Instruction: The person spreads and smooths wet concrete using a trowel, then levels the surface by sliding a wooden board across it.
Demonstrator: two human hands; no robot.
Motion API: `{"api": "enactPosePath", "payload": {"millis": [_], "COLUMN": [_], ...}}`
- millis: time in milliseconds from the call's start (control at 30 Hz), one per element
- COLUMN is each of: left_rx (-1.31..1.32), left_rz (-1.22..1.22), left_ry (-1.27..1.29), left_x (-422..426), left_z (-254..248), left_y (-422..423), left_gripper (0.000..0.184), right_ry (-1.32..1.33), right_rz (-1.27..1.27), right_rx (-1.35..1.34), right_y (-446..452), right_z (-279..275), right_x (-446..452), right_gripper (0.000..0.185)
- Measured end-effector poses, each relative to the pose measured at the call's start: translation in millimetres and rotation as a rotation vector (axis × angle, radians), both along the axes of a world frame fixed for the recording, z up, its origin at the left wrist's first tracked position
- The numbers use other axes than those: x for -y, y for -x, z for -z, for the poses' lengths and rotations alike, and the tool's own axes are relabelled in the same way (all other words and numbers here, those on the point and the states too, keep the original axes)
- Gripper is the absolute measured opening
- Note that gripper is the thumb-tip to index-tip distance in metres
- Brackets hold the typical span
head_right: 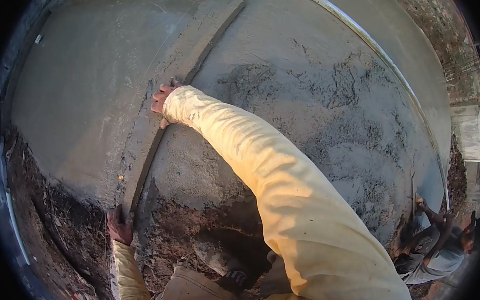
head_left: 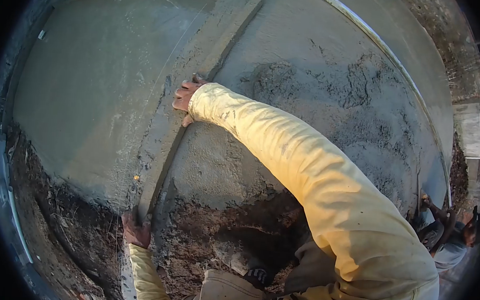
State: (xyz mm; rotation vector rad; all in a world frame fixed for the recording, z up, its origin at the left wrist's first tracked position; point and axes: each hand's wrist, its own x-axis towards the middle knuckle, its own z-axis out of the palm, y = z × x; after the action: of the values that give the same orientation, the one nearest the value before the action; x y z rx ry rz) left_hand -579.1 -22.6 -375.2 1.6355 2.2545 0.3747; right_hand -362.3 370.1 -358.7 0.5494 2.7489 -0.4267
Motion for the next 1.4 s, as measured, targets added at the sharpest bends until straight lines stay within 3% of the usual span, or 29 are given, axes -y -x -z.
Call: {"api": "enactPosePath", "payload": {"millis": [67,167,300,433,467,867,1400], "left_rx": [0.053,-0.119,0.048,-0.035,0.081,0.01,0.048], "left_rz": [0.009,0.106,0.109,0.152,0.119,0.406,0.683], "left_ry": [0.073,0.034,0.077,-0.018,0.023,0.085,0.067], "left_x": [-22,-41,-63,-72,-80,-147,-195], "left_z": [3,19,29,35,26,40,19], "left_y": [-4,-23,-86,-133,-145,-230,-274], "left_gripper": [0.055,0.055,0.056,0.058,0.059,0.061,0.067], "right_ry": [0.006,-0.031,0.004,-0.026,-0.007,0.039,0.025], "right_rz": [0.042,0.095,0.081,0.128,0.142,0.445,0.754], "right_rx": [0.058,0.124,0.181,0.139,0.15,0.127,0.184], "right_y": [-25,-68,-130,-194,-207,-384,-495], "right_z": [3,0,6,8,5,-2,-1], "right_x": [-19,-38,-60,-65,-63,-45,36], "right_gripper": [0.064,0.067,0.07,0.069,0.069,0.067,0.07]}}
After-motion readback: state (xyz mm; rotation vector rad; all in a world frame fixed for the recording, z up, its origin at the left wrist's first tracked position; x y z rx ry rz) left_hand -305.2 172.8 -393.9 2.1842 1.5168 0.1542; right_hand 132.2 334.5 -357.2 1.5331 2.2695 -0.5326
